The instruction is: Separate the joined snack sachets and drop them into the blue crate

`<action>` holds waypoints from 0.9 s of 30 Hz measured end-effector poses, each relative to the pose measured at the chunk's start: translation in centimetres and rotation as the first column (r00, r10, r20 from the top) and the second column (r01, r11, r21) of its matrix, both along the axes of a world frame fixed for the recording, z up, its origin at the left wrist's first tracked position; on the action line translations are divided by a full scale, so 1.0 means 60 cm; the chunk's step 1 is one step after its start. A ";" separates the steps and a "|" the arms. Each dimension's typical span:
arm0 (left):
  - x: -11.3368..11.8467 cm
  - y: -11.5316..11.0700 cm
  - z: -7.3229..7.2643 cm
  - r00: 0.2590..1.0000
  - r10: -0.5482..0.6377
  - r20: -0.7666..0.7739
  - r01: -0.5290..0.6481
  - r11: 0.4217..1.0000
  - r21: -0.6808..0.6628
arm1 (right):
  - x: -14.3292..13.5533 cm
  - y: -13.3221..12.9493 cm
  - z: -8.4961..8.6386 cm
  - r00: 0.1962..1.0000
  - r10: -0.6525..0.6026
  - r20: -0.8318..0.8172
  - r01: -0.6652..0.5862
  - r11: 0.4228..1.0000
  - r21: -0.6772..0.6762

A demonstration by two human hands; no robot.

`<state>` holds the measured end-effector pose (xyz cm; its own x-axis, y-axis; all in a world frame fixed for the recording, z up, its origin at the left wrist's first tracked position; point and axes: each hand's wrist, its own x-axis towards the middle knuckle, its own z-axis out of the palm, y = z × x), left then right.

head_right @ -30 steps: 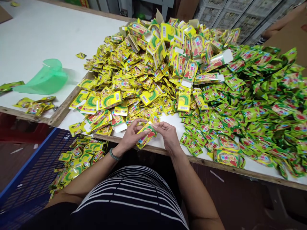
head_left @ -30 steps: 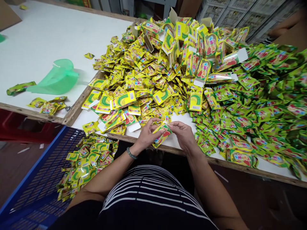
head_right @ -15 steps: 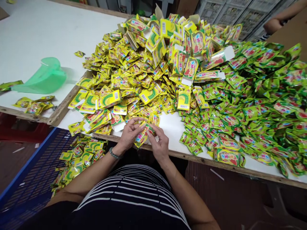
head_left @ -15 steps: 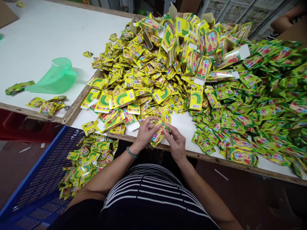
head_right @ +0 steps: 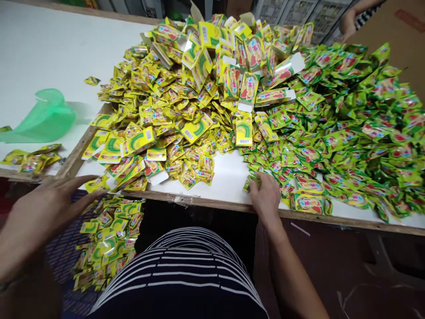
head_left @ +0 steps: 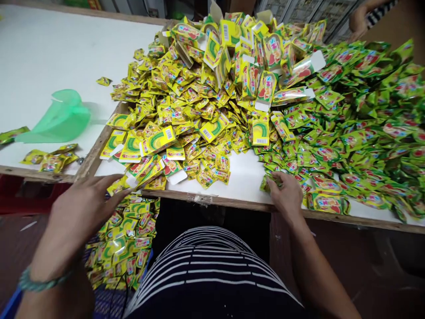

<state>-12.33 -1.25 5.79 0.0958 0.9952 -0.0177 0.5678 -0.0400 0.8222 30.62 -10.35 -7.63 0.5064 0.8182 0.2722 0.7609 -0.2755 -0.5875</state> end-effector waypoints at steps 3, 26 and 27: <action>0.090 -0.003 -0.024 0.856 -0.085 -0.511 0.169 0.979 0.119 | 0.030 0.003 -0.020 0.983 0.121 0.138 -0.087 0.968 -0.233; 0.329 0.034 -0.191 0.797 -0.038 0.602 0.273 0.912 -0.305 | -0.108 0.102 0.037 0.549 0.240 -0.800 -0.198 0.968 0.154; 0.331 0.028 -0.188 0.771 -0.027 0.636 0.275 0.915 -0.295 | -0.115 0.105 0.038 0.573 0.229 -0.787 -0.182 0.972 0.150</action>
